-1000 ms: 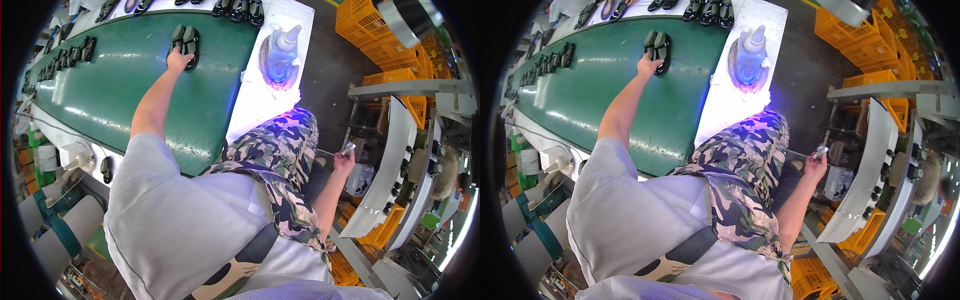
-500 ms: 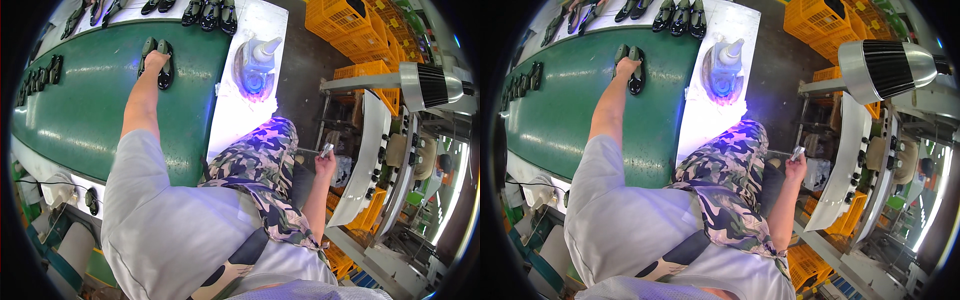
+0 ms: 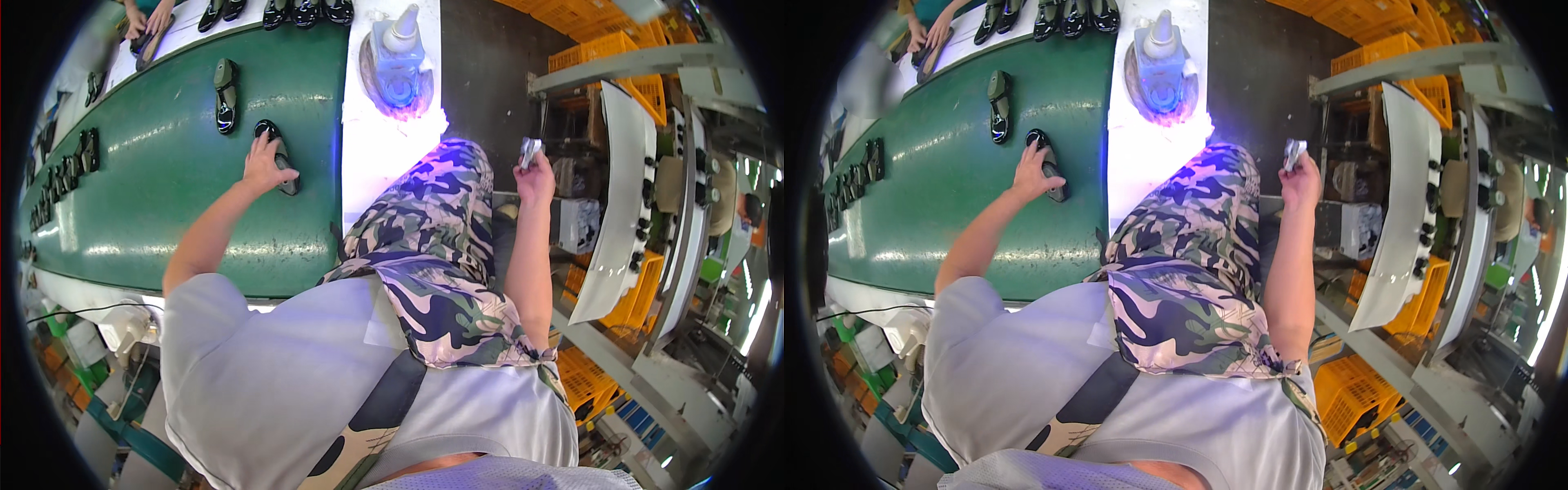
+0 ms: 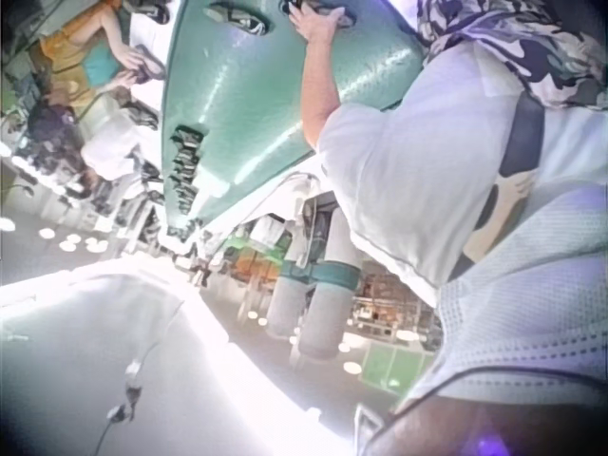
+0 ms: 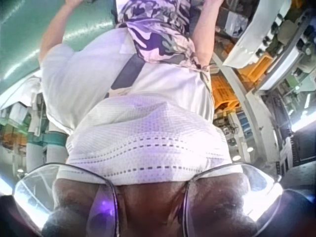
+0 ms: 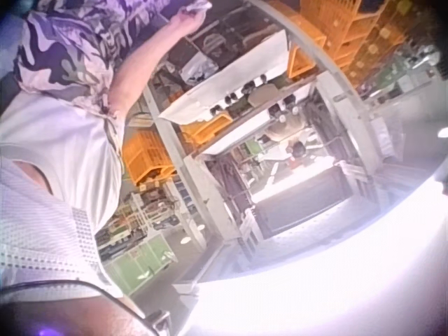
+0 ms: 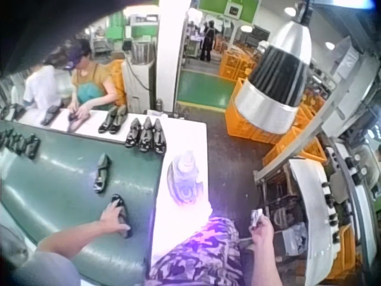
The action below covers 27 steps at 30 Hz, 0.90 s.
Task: The recorder applies glue or adhesive to the soles or upper components of shoes using a small brush or applicator as part of an assembly line process.
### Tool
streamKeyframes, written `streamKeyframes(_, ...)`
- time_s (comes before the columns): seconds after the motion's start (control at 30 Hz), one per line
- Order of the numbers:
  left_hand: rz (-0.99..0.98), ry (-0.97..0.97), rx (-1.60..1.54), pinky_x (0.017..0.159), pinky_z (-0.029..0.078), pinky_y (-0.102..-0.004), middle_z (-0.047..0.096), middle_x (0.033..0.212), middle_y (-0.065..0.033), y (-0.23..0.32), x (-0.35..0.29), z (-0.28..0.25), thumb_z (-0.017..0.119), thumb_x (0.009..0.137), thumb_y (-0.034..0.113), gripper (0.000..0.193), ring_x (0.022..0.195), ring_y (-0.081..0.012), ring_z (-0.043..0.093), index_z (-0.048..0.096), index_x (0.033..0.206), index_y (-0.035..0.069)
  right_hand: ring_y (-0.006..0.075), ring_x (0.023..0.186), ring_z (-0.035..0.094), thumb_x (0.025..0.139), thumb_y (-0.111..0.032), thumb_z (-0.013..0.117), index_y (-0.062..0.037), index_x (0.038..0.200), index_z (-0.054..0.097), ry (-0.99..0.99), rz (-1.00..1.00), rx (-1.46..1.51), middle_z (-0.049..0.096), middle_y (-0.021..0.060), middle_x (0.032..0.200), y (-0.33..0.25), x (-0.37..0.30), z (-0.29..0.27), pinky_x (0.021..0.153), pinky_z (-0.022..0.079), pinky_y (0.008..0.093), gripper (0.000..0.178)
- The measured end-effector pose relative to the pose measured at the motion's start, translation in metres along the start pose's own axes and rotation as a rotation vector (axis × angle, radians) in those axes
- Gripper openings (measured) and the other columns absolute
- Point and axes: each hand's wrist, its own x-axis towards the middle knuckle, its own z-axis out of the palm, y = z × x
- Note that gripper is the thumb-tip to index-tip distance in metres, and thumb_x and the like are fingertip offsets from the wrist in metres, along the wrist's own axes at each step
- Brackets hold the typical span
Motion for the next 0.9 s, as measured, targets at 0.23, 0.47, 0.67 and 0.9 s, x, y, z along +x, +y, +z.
streamKeyframes(0.23, -0.631, 0.13, -0.362, 0.086, 0.056, -0.0461, 0.053, 0.131, -0.0247, 0.021, 0.021, 0.012, 0.087, 0.065, 0.03, 0.087, 0.106, -0.0359, 0.064, 0.043, 0.134, -0.002, 0.0137, 0.068, 0.058, 0.085, -0.012, 0.075, -0.0131, 0.091, 0.058, 0.144, -0.062, -0.119, 0.063, 0.0005, 0.079, 0.01, -0.015, 0.002, 0.059, 0.044, 0.0303, 0.018)
streamKeyframes(0.47, -0.807, -0.235, -1.155, 0.08, 0.058, -0.0465, 0.066, 0.114, -0.0146, -0.026, 0.027, 0.014, 0.078, 0.071, 0.01, 0.057, 0.094, -0.0321, 0.068, 0.055, 0.121, -0.004, 0.0114, 0.064, 0.056, 0.083, -0.014, 0.076, -0.013, 0.09, 0.058, 0.173, -0.071, -0.072, 0.061, -0.0005, 0.076, 0.009, -0.031, -0.015, 0.056, 0.042, 0.0287, 0.019)
streamKeyframes(0.67, -0.08, -0.168, -1.957, 0.111, 0.036, -0.0521, 0.06, 0.128, -0.0134, 0.044, 0.015, 0.006, 0.07, 0.077, 0.01, 0.059, 0.124, -0.0319, 0.053, 0.051, 0.132, 0.002, 0.0101, 0.063, 0.056, 0.083, -0.016, 0.076, -0.0136, 0.089, 0.059, 0.193, -0.047, -0.025, 0.061, -0.0019, 0.075, 0.009, -0.033, -0.031, 0.057, 0.042, 0.0274, 0.018)
streamKeyframes(0.9, 0.436, -0.068, -1.815, 0.106, 0.044, -0.0417, 0.062, 0.122, -0.0088, 0.225, 0.044, -0.055, 0.075, 0.068, 0.0, 0.065, 0.115, -0.0266, 0.059, 0.053, 0.129, 0.004, 0.0089, 0.058, 0.053, 0.077, -0.009, 0.079, -0.0089, 0.086, 0.061, 0.014, -0.193, -0.144, 0.06, -0.0009, 0.072, -0.009, -0.052, 0.027, 0.051, 0.039, 0.0249, 0.02)
